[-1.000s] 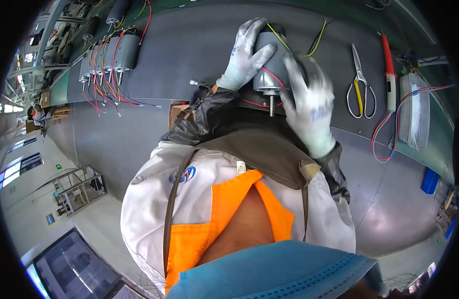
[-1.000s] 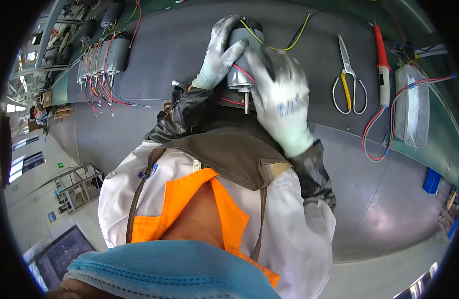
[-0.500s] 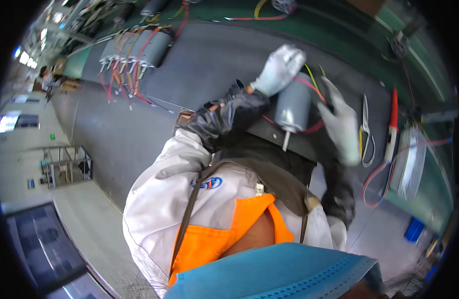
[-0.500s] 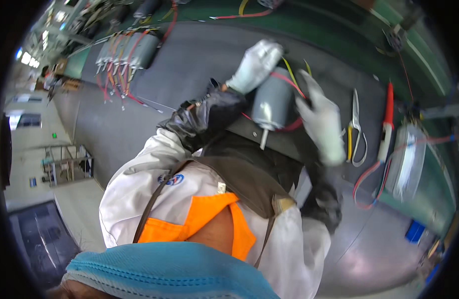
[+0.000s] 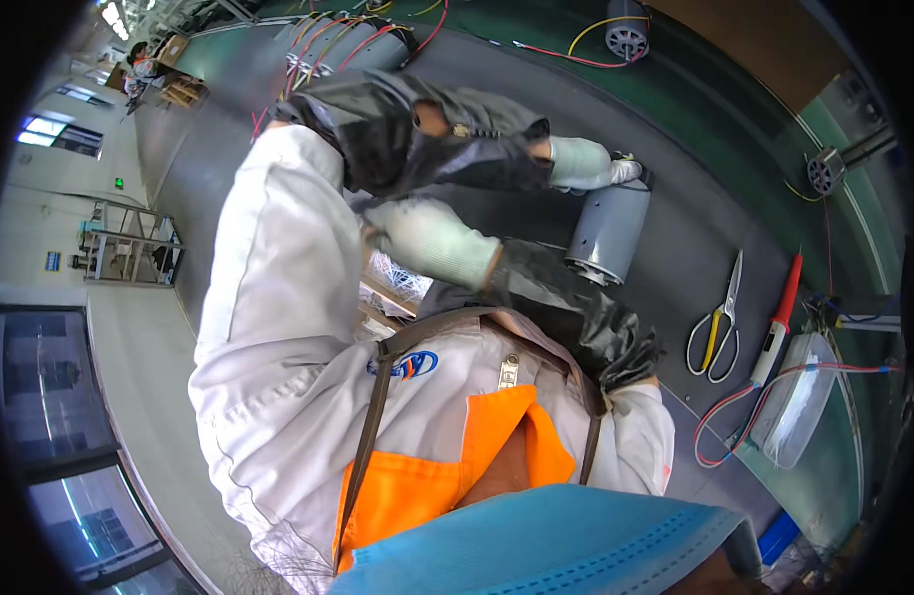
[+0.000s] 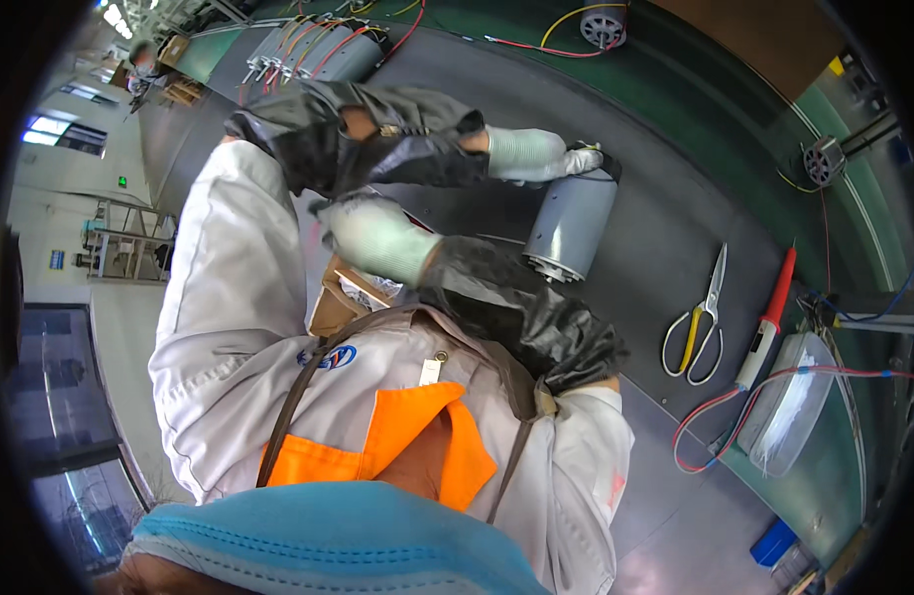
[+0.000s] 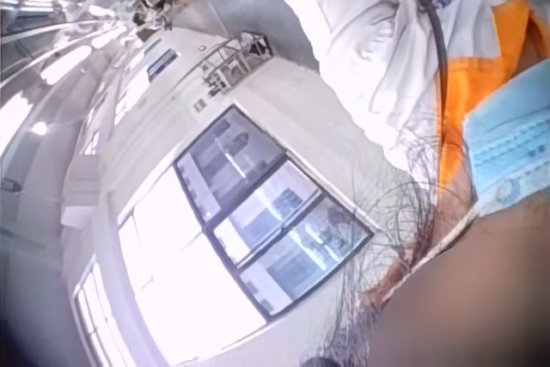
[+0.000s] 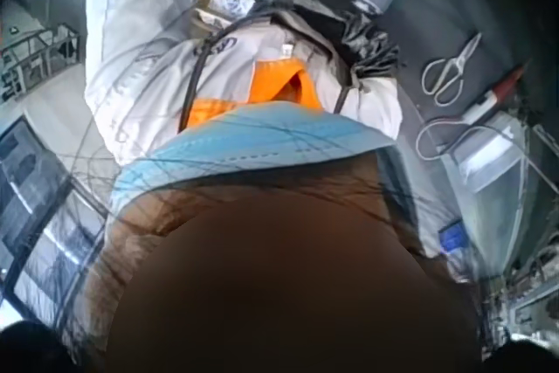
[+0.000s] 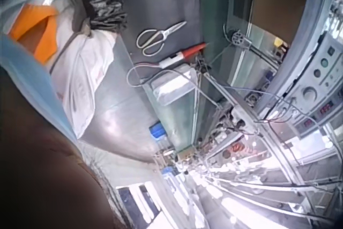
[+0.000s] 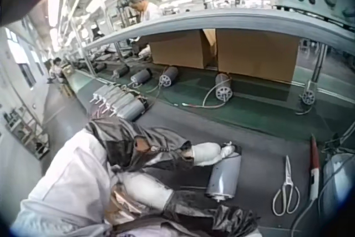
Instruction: Connecting wires to cylindrical electronic components on an industrial assembly line.
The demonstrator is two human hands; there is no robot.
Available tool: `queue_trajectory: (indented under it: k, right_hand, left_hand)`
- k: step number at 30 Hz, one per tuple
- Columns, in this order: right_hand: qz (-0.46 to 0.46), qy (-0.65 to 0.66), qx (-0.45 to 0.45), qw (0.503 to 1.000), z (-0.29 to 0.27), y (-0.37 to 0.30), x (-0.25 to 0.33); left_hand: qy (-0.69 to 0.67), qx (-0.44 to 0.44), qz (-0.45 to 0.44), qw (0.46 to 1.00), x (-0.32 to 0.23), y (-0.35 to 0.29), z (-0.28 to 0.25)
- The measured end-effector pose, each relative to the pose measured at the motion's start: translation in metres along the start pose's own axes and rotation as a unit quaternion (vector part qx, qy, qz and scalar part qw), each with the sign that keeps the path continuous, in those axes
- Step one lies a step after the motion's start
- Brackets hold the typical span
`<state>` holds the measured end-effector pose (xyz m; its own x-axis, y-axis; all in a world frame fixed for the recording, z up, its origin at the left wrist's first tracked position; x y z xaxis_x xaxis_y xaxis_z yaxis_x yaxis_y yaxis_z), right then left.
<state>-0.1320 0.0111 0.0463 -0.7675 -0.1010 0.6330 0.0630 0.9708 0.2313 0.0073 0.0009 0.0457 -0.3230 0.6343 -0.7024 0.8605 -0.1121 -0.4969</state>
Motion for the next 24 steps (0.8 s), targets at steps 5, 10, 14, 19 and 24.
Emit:
queue_trajectory:
  k: [5, 10, 14, 19, 24]
  right_hand:
    - [-0.024, 0.066, -0.062, 0.996, -0.066, -0.106, 0.002]
    - [0.286, 0.209, -0.344, 0.87, -0.125, -0.291, -0.006]
    - [0.523, 0.051, -0.562, 0.638, -0.156, -0.424, 0.032]
    - [0.607, -0.04, -0.619, 0.497, -0.196, -0.543, -0.006]
    - [0.696, -0.331, -0.286, 0.569, -0.223, -0.591, -0.121]
  left_hand:
    - [0.169, -0.078, 0.056, 0.981, -0.009, 0.012, 0.012]
    - [0.363, -0.189, 0.448, 0.795, 0.028, 0.042, 0.026]
    - [0.202, -0.111, 0.406, 0.884, 0.003, 0.047, 0.041]
    - [0.14, -0.114, 0.454, 0.873, -0.003, 0.041, 0.051]
    - [0.165, -0.175, 0.429, 0.871, 0.023, 0.022, 0.032]
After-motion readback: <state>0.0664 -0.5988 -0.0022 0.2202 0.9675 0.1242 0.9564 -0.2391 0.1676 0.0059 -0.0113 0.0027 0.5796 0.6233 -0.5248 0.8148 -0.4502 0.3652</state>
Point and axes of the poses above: each hand's wrist, its own y-axis towards the middle knuckle, its own z-axis out of the palm, x = y × z, the point moved 2 cm from there along y, towards the middle knuckle, and after that the axes turned 11 degrees about -y, right-handed, at the moved point
